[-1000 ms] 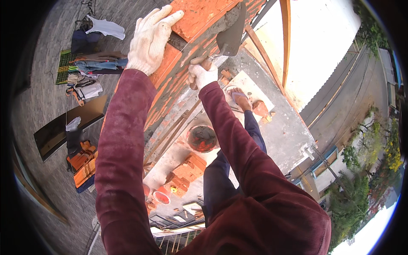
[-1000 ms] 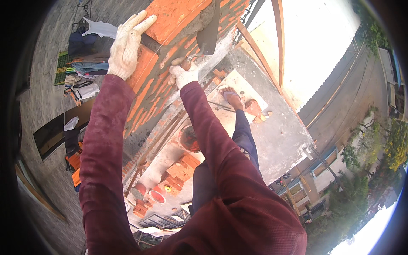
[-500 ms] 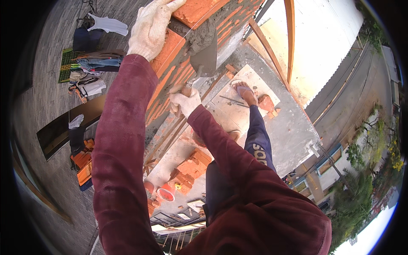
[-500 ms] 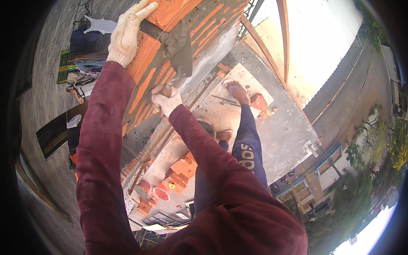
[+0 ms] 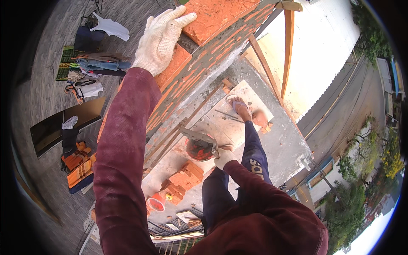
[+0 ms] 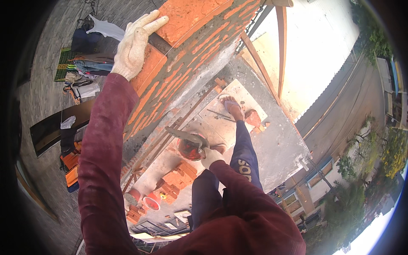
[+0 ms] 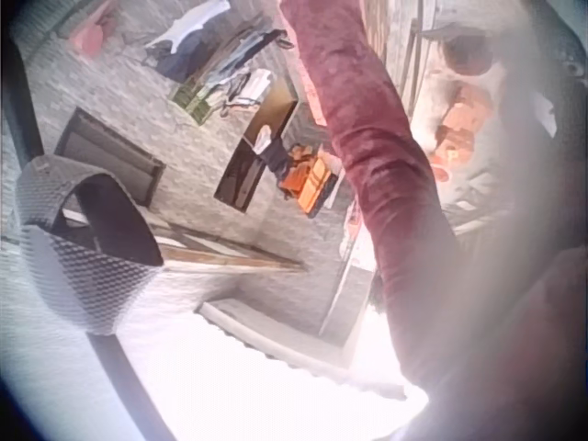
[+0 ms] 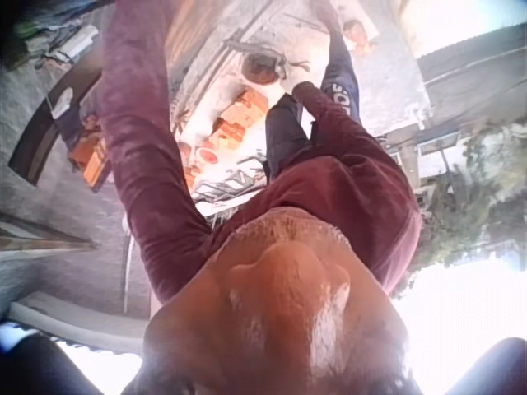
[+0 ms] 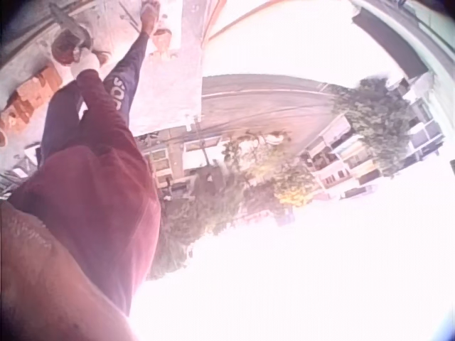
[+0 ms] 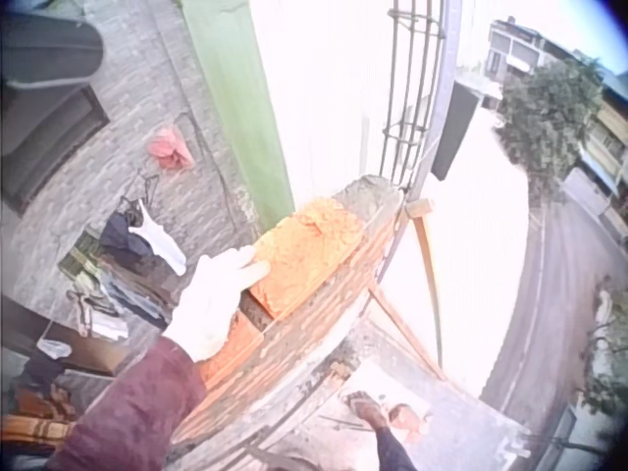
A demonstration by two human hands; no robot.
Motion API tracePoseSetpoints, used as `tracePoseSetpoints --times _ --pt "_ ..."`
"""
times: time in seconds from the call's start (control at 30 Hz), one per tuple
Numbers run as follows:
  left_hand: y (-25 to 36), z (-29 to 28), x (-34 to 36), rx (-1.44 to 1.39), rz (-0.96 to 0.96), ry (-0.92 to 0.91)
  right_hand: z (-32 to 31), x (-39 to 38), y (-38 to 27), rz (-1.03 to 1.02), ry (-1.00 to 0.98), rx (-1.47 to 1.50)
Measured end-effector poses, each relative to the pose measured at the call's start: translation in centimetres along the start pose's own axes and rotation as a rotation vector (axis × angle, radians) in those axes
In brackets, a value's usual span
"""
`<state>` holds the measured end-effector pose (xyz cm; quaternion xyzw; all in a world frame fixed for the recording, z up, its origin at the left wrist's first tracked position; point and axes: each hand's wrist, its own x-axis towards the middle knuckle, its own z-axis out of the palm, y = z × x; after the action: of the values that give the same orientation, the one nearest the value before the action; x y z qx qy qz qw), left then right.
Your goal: The person scoops mortar from a bucket using a trowel and applies it to red bricks on a low wall. They place each brick, tap it into position, and scrape off excess mortar, repeating the process along the wall.
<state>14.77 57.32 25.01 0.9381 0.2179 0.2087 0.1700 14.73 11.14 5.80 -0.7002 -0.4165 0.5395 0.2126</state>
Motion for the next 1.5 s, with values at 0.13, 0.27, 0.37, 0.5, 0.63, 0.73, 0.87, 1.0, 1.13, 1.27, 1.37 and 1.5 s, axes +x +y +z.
tracePoseSetpoints --times 0.13,0.27,0.37,0.5,0.63,0.73,0.87,1.0,1.13,1.27,1.37,1.5 --pt "1.3 -0.1 0.5 0.051 -0.074 -0.021 -5.3 -1.0 -3.2 0.025 0.056 -0.074" --pt "3.4 -0.1 2.4 0.047 -0.336 -0.039 -22.0 -5.5 -15.4 -0.068 0.27 -0.078" --pt "5.0 -0.5 3.3 -0.005 -0.485 -0.082 -31.0 -2.4 -22.9 -0.269 0.472 -0.231" --pt "3.1 0.4 1.6 0.184 -0.289 -0.03 -36.2 4.0 -29.1 -0.522 0.546 -0.294" --pt "3.9 -0.1 1.7 -0.013 -0.271 0.065 -35.0 7.5 -28.9 -0.655 0.526 -0.311" --pt "2.5 1.2 1.0 -0.028 -0.215 0.146 -34.1 12.1 -25.0 -0.84 0.513 -0.736" --pt "2.0 1.5 1.2 -0.029 -0.19 0.189 -32.6 9.6 -27.3 -0.731 0.498 -0.416" --pt "2.5 1.4 1.0 -0.038 -0.193 0.213 -33.9 11.5 -26.7 -0.656 0.218 -0.63" --pt "2.2 1.1 1.7 -0.024 -0.153 0.253 -34.6 12.0 -27.1 -0.96 0.299 -0.743" --pt "3.9 -0.6 1.5 -0.022 -0.168 0.136 -34.8 9.4 -29.6 -0.638 0.247 -0.034" --pt "2.6 1.6 0.1 0.195 -0.2 0.11 -39.0 9.1 -29.5 -0.619 0.329 -0.171" --pt "3.8 0.8 1.1 0.141 -0.288 0.052 -43.8 8.9 -29.3 -0.505 0.564 -0.331"
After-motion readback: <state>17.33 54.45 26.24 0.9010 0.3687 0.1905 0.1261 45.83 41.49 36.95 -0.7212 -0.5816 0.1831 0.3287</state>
